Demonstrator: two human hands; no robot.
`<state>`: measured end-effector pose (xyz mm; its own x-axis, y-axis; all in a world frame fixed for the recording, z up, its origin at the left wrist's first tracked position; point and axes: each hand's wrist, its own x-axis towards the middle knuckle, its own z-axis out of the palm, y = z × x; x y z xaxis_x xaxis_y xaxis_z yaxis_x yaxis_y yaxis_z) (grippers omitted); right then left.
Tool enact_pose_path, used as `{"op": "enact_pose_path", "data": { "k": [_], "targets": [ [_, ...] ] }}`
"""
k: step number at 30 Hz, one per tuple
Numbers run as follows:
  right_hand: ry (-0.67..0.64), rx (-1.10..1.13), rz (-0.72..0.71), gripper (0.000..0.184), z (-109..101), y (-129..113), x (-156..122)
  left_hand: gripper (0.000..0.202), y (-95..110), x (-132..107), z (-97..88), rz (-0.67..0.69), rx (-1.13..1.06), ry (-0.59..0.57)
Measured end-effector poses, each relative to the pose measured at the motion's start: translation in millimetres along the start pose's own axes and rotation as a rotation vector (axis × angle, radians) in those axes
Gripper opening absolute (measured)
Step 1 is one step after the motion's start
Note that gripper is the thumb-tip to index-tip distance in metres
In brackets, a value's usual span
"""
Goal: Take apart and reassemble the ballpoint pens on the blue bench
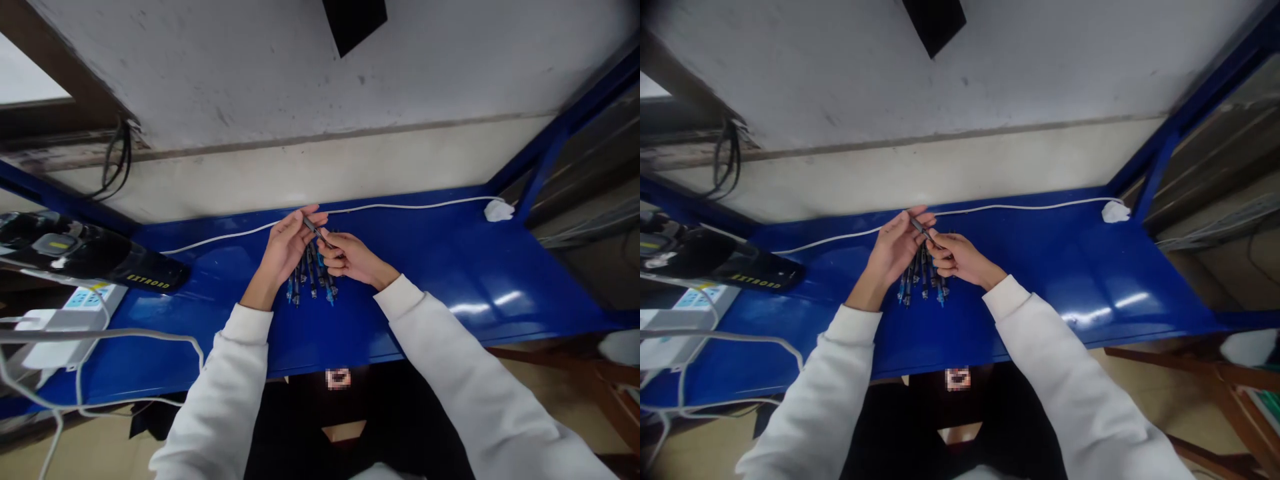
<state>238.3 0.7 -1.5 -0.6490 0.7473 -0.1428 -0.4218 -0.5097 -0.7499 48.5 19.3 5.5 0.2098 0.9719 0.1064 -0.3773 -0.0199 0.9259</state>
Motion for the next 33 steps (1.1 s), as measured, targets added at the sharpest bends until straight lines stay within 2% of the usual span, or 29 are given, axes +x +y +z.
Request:
{"op": "enact_pose_path", "data": {
  "k": [4, 7, 19, 26, 33],
  "targets": [
    [-0.052, 0.025, 0.082, 0.046, -0.5, 0.3, 1.1, 0.048, 1.2, -8.7, -2.2, -0.005, -0.018, 0.032],
    [-0.043, -0.009, 0.097, 0.05, 1.0, 0.3, 0.1, 0.041, 1.9, -13.6, -2.1, 0.026, 0.009, 0.066],
    [0.096, -0.149, -0.041, 0.05, 4.6, 7.4, 1.0, 0.034, -5.7, -13.1, -1.7, 0.165, 0.148, 0.231],
    [0.104, -0.256, -0.083, 0.048, -5.8, 6.4, -1.7, 0.03, -6.7, -11.6, 0.6, 0.167, 0.174, 0.263],
    [0.105, -0.302, -0.077, 0.046, -12.3, -3.2, -4.6, 0.04, -9.0, -7.0, 3.5, 0.147, 0.159, 0.211]
  ]
}}
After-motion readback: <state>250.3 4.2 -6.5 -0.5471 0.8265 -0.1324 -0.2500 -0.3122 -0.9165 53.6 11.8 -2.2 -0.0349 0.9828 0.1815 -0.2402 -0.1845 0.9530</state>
